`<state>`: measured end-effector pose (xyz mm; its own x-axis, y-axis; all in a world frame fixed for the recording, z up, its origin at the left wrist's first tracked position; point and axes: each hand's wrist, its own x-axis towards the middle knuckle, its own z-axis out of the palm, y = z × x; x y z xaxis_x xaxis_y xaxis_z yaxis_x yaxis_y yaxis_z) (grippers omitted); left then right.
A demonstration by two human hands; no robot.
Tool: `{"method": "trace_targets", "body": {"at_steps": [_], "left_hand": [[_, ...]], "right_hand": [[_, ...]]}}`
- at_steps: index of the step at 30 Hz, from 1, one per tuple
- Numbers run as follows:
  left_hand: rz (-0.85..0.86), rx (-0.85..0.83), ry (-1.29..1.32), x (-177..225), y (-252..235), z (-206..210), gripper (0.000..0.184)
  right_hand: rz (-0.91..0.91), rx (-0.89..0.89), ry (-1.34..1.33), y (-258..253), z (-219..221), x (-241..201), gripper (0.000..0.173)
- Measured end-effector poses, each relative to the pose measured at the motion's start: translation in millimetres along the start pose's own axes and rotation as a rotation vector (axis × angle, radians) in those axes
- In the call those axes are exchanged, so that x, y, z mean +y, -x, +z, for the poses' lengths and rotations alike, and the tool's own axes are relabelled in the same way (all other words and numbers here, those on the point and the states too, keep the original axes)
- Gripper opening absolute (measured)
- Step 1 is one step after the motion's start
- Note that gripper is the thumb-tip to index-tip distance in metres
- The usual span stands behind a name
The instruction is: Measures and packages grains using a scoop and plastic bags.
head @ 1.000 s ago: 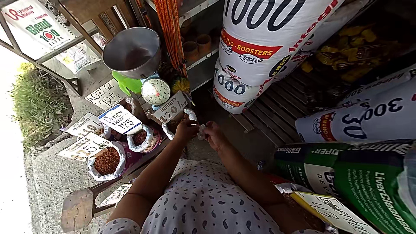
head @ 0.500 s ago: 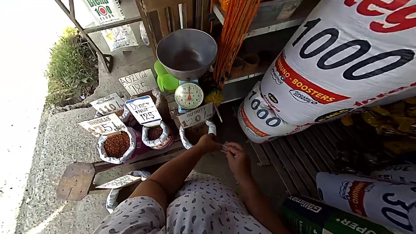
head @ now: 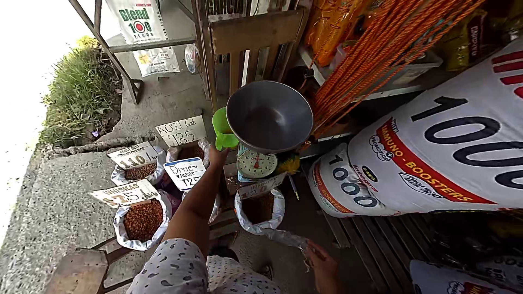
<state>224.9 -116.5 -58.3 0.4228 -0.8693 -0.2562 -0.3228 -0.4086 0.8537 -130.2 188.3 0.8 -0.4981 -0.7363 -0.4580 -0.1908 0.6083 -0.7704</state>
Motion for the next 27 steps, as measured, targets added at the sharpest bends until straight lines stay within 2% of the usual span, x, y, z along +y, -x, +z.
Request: {"method": "trace_targets", "body": {"at_steps": [2,4,6,10,15,21,25,27], "left_hand": [[-0.035,-0.030,-0.063,-0.4,-24.1,4.1,0.078],[-0.056,-0.035,-0.102,-2.4,-35.1,10.2,0.068],[-0.049,0.001,-0.098,-3.2,-37.7,14.5,0.056],[0.008,0.090,-0.015,-6.9,-29.1,9.0,0.048],[0.029,0.102,-0.024,7.8,39.0,-49.8,0.044],[0.088,0.046,-0.155,20.8,151.9,-119.2,0.042],[0.148,-0.089,-0.278,27.2,217.2,-136.8,0.039],[0.221,-0.199,-0.360,31.0,244.1,-137.5,0.038]], "right_hand": [[0.084,0.039,-0.077,3.1,2.0,11.1,0.024],[0.165,0.085,-0.126,6.4,1.1,21.5,0.022],[0.245,0.122,-0.157,8.2,-2.8,33.6,0.022],[0.363,0.207,-0.231,8.1,-16.6,64.5,0.023],[0.332,0.267,-0.165,-0.4,-42.3,94.7,0.022],[0.331,0.324,-0.138,-25.5,-80.1,133.6,0.029],[0.374,0.399,-0.182,-40.8,-109.1,173.5,0.030],[0.378,0.439,-0.168,-43.0,-124.0,177.7,0.030]]}}
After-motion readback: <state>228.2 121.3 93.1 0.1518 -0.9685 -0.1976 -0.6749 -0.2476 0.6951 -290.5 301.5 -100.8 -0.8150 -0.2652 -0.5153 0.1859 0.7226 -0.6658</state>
